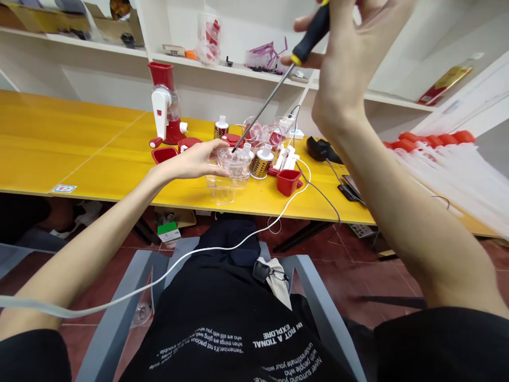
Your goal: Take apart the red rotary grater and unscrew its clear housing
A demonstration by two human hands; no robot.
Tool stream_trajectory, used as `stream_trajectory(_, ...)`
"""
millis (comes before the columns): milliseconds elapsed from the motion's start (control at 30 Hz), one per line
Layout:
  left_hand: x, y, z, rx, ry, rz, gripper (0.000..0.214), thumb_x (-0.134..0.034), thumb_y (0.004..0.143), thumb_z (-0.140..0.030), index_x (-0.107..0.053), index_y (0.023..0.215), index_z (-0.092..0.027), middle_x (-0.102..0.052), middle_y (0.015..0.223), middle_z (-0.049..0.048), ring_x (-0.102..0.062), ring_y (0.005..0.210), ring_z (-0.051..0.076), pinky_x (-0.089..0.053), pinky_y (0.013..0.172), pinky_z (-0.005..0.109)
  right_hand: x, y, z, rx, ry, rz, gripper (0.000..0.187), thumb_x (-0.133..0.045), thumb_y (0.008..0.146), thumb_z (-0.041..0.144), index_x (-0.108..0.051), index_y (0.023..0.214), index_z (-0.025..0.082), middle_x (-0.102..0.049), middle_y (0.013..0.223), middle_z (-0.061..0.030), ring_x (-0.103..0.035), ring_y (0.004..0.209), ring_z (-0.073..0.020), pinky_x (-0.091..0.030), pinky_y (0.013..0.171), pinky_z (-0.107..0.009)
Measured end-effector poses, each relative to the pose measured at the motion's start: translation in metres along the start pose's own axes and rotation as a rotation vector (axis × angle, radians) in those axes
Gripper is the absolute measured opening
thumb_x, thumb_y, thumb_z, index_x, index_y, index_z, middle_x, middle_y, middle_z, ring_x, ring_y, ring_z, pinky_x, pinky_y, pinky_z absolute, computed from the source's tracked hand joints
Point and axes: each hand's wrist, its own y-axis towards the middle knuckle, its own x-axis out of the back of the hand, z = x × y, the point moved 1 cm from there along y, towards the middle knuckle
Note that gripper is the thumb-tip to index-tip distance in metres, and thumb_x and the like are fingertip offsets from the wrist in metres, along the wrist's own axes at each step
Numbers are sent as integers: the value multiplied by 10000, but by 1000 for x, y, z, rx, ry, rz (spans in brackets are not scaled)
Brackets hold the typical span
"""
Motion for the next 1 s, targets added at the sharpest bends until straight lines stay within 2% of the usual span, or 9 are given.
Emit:
stream_trajectory(33,0,2,-2,1,8,18,789,-730,798,-541,-508,1460,-174,-589,1502,157,-587,1339,323,-456,1088,409,-7,-2,1,117,-25,-37,415,-624,935,384,-345,1199,542,-511,888,116,-758,869,-116,-609,686,-217)
stream_trajectory(100,1,5,-6,0,20,57,776,-713,801,-557,-519,1438,-158,-618,1453,161,-610,1297,329,-469,1060,408,-20,-8,0,199,-71,-14,359,-592,956,406,-349,1204,499,-518,883,129,-765,827,-107,-620,662,-224)
stream_trajectory(233,3,8,-7,4,47,96,769,-696,796,-559,-494,1434,-181,-639,1411,146,-626,1268,333,-480,1038,416,-32,-16,-6,163,-60,72,499,-642,928,530,-316,1290,421,-579,861,138,-743,685,-78,-640,562,-180)
stream_trajectory(333,4,8,-6,13,70,126,776,-690,795,-565,-464,1443,-203,-649,1393,140,-644,1245,325,-495,1014,408,-32,-17,-6,177,-9,80,634,-699,861,646,-311,1295,393,-579,862,132,-752,690,-95,-622,488,-156)
stream_trajectory(500,4,12,-12,110,198,161,905,-699,770,-646,-399,1490,-185,-729,1194,154,-707,1078,328,-525,926,404,-34,-13,-6,110,-43,141,554,-694,867,615,-324,1172,338,-583,866,132,-731,668,-80,-590,446,-137)
stream_trajectory(633,2,15,-18,208,314,196,1037,-668,778,-704,-299,1557,-127,-738,1145,195,-717,1053,365,-520,905,418,-38,-7,-14,190,-123,84,535,-684,874,629,-304,1055,299,-503,870,110,-717,657,-62,-550,446,-102)
stream_trajectory(800,0,21,-16,157,344,212,1086,-660,759,-729,-289,1595,-145,-743,1188,188,-707,1095,364,-510,950,425,-39,-2,-32,329,-185,-9,564,-613,865,763,-380,1069,291,-378,900,78,-633,578,10,-498,438,-78)
stream_trajectory(933,2,29,-11,191,330,247,1146,-702,702,-708,-276,1623,-174,-719,1271,195,-680,1169,380,-511,980,456,-33,11,-42,338,-332,32,360,-648,953,531,-424,1056,269,-411,931,71,-607,645,20,-551,565,-103)
stream_trajectory(1000,2,34,-8,236,288,259,1166,-725,684,-669,-266,1633,-171,-707,1295,196,-664,1208,380,-505,1001,457,-31,19,-42,170,-368,98,253,-664,964,371,-452,1032,251,-419,964,62,-615,756,17,-580,702,-94)
